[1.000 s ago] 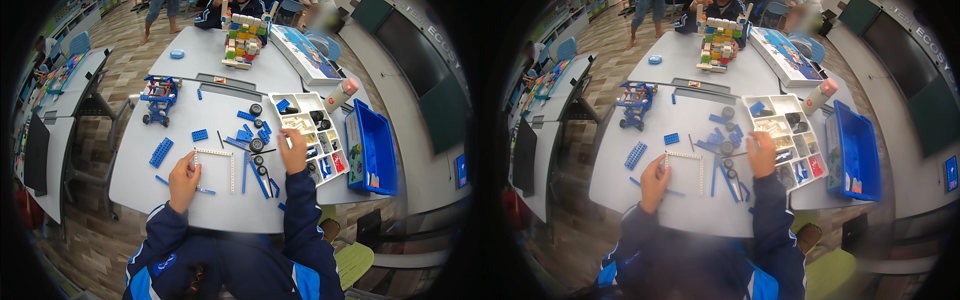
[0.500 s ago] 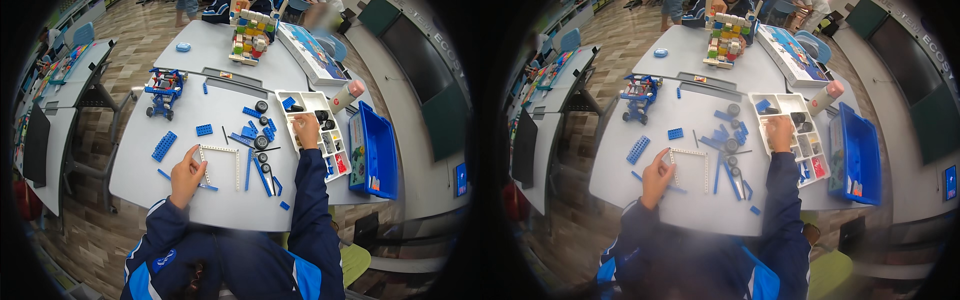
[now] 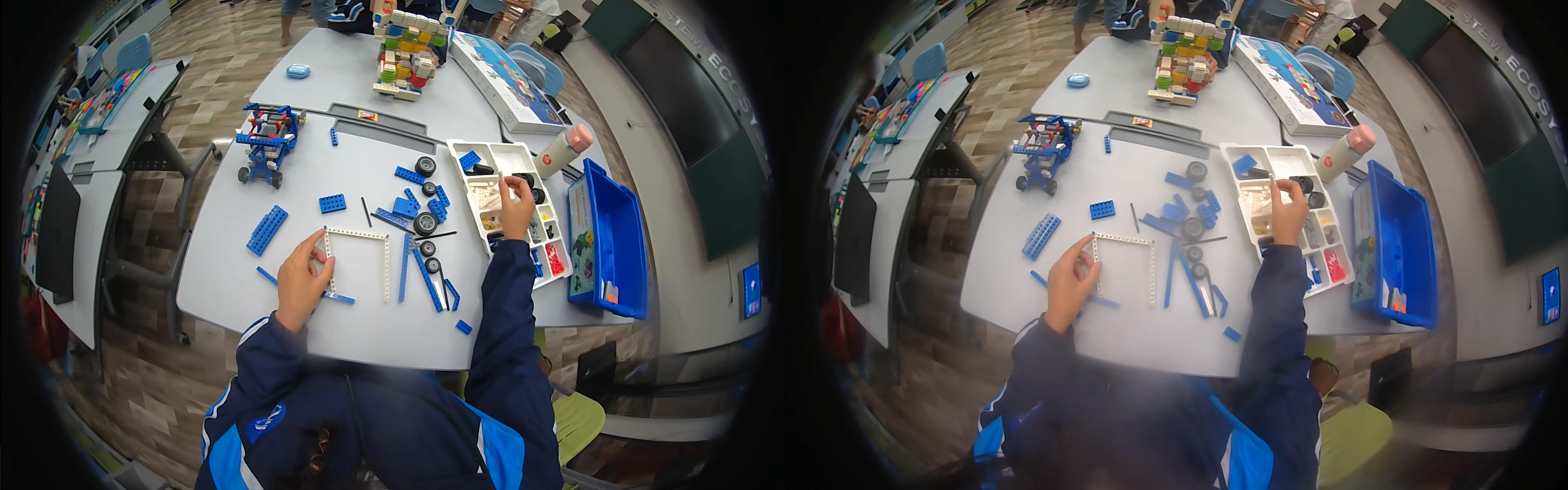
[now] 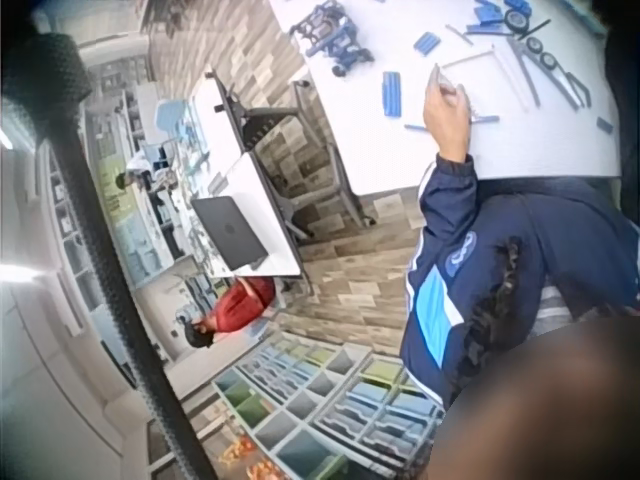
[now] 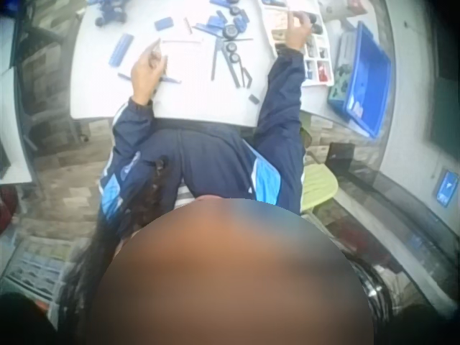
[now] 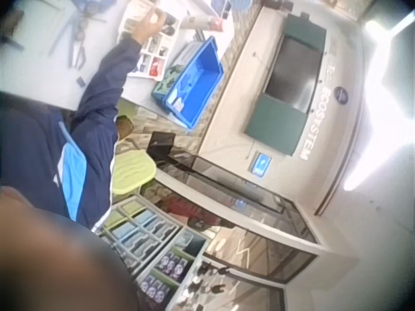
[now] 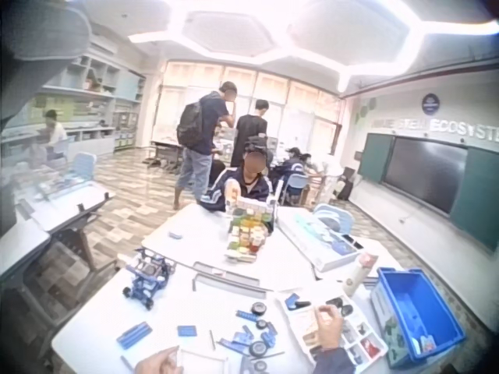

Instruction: The person assembles a Lego vehicle by connecting blue and white beams, plates, and wheels on a table. They select pieces from a tray, align beams to form a rectangular frame, and attach wheels to the structure.

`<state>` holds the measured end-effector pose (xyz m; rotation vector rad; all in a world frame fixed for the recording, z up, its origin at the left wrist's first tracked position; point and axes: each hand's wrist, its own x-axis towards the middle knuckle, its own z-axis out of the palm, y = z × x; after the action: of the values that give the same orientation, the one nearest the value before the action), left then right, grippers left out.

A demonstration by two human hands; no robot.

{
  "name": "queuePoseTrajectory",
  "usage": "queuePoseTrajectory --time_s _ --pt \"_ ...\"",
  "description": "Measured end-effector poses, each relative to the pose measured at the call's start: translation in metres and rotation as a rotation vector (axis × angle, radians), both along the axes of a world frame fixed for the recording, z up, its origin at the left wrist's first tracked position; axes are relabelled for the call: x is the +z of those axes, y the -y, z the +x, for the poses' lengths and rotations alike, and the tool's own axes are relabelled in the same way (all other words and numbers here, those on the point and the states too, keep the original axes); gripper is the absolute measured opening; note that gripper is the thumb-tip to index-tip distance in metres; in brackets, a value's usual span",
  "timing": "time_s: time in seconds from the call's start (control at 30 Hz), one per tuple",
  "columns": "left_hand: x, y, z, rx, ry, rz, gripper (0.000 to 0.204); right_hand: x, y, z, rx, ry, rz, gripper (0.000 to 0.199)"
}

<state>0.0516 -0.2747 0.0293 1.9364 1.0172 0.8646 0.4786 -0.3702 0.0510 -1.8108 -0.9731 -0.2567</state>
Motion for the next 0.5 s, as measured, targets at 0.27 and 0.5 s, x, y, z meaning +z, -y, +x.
queuePoseTrajectory --time_s 0.27,0.5 --pt "0.001 0.000 -0.001 0.000 -0.059 -0.007 0.061 0.032 0.022 -0.179 0.510 0.079 -0.164 0.011" --pt "0.003 -0.004 -0.001 0.021 0.014 -0.127 0.059 0.001 0.017 -0.255 0.720 0.234 -0.350 0.012"
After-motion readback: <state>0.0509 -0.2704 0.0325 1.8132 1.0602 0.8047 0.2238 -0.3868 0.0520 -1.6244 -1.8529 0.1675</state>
